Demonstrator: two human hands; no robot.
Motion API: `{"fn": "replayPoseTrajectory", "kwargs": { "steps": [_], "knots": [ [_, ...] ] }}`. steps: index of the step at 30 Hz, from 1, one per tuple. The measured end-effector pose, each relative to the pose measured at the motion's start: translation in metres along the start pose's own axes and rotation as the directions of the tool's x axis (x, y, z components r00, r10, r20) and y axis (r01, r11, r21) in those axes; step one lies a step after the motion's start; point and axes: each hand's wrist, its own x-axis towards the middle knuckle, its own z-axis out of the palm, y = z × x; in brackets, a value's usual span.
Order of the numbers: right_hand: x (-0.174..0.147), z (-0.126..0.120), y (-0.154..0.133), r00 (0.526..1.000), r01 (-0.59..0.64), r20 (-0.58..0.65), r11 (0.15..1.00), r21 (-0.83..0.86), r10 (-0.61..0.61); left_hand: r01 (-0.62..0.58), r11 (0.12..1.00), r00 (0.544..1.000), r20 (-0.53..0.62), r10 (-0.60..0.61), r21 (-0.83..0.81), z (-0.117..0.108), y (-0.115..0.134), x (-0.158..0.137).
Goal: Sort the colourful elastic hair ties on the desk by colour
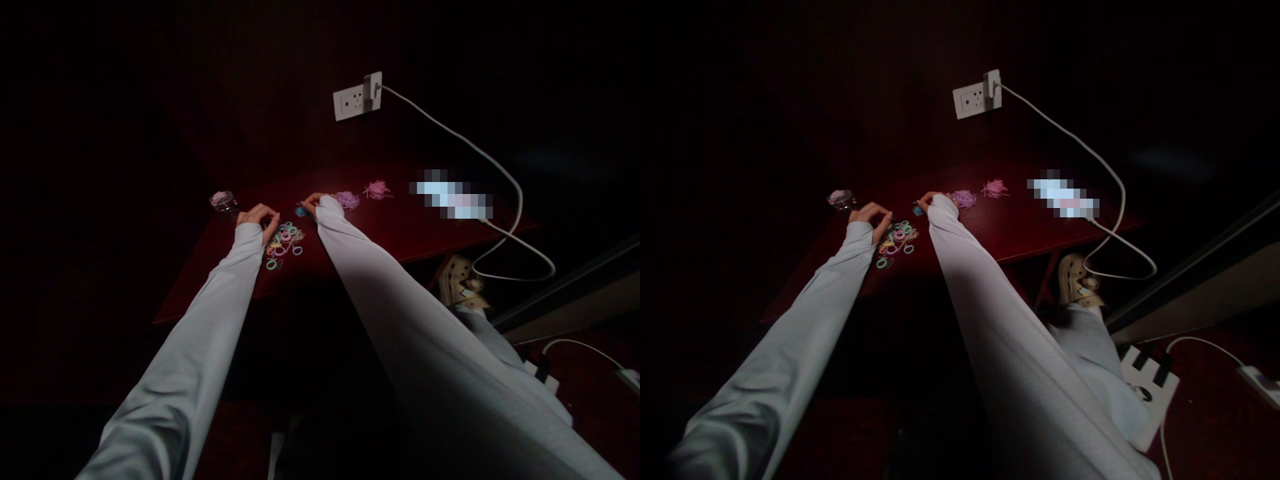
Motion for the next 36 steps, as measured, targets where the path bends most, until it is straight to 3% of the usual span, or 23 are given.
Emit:
{"fn": "replayPoseTrajectory", "kwargs": {
  "steps": [2, 4, 9, 15, 18, 21, 23, 36],
  "knots": [
    [-0.003, 0.001, -0.005, 0.99, -0.12, -0.093, 0.97, -0.211, 0.102, -0.004, 1.0, 1.0, -0.003, 0.004, 0.001, 0.001, 0.0, 0.0],
    [-0.005, 0.001, -0.01, 0.985, -0.165, -0.097, 0.928, -0.334, 0.141, -0.007, 1.0, 1.0, -0.003, 0.007, 0.004, 0.001, 0.0, -0.001],
    [-0.007, 0.0, -0.015, 0.985, -0.172, -0.082, 0.906, -0.387, 0.152, 0.01, 1.0, 1.0, -0.01, -0.01, 0.016, 0.003, -0.002, -0.001],
    [-0.001, 0.007, -0.006, 0.997, -0.056, -0.06, 0.977, -0.206, 0.045, 0.038, 0.999, 0.995, -0.088, -0.037, 0.01, 0.005, -0.005, 0.0],
    [0.003, 0.011, 0.0, 0.988, 0.046, 0.145, 0.999, -0.013, -0.044, 0.07, 0.998, 0.99, -0.125, -0.069, 0.003, 0.003, -0.006, 0.001],
    [0.006, 0.012, 0.004, 0.905, 0.099, 0.4, 0.986, 0.132, -0.145, 0.105, 0.995, 0.983, -0.151, -0.104, -0.001, 0.002, -0.007, 0.002],
    [0.008, 0.013, 0.005, 0.862, 0.1, 0.476, 0.978, 0.18, -0.176, 0.119, 0.993, 0.98, -0.158, -0.117, -0.002, 0.001, -0.008, 0.002],
    [0.006, 0.022, 0.003, 0.844, 0.034, 0.5, 0.95, 0.31, -0.193, 0.37, 0.927, 0.929, -0.045, -0.367, 0.065, -0.014, 0.009, 0.0]
  ]
}}
